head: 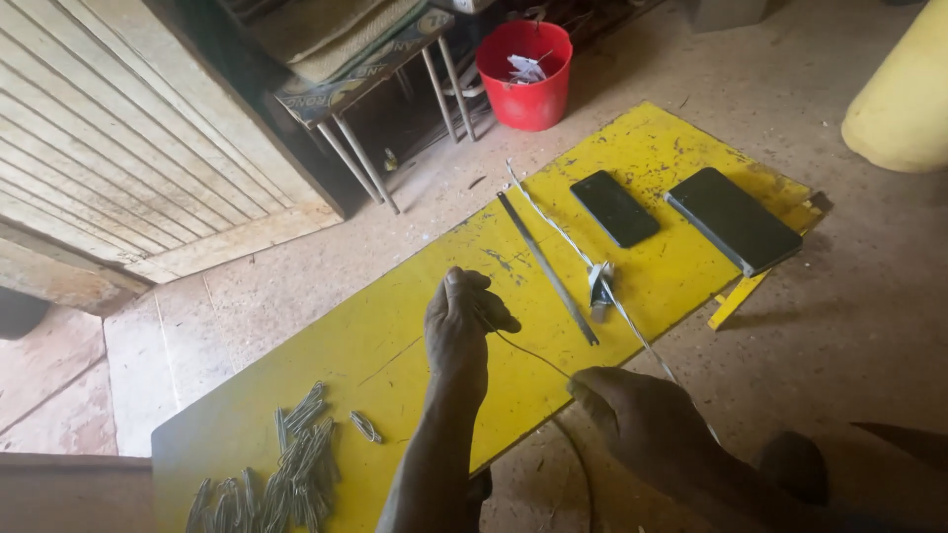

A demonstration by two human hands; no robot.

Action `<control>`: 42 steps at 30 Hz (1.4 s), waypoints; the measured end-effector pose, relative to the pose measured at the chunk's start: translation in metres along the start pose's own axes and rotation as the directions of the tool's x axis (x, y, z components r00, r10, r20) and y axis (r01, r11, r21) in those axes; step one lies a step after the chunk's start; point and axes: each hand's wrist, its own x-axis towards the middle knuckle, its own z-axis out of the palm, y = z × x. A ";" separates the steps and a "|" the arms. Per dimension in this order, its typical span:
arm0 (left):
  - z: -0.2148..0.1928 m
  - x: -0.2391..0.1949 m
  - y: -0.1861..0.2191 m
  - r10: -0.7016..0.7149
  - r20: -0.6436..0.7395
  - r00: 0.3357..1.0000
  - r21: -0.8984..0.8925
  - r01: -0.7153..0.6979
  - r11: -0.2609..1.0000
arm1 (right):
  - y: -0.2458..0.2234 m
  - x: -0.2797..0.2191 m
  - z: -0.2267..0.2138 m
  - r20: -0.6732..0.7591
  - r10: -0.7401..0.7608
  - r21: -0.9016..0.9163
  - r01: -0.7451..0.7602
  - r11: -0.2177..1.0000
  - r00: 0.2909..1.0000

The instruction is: Twisting thin metal wires around a metal rod to create fasteners or components on a workbench.

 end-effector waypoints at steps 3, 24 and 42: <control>-0.003 0.003 -0.003 0.019 0.018 1.000 0.081 -0.021 0.996 | -0.003 -0.010 -0.003 -0.063 -0.093 -0.018 0.092 0.996 0.994; 0.003 -0.013 -0.045 0.021 0.840 0.542 0.485 -0.769 0.417 | 0.059 0.010 -0.076 -0.418 -0.583 -0.582 0.287 0.760 0.696; 0.034 -0.043 -0.085 0.063 0.958 0.281 0.269 -0.951 0.153 | 0.117 0.013 -0.104 -0.358 -0.625 -0.505 0.419 0.755 0.694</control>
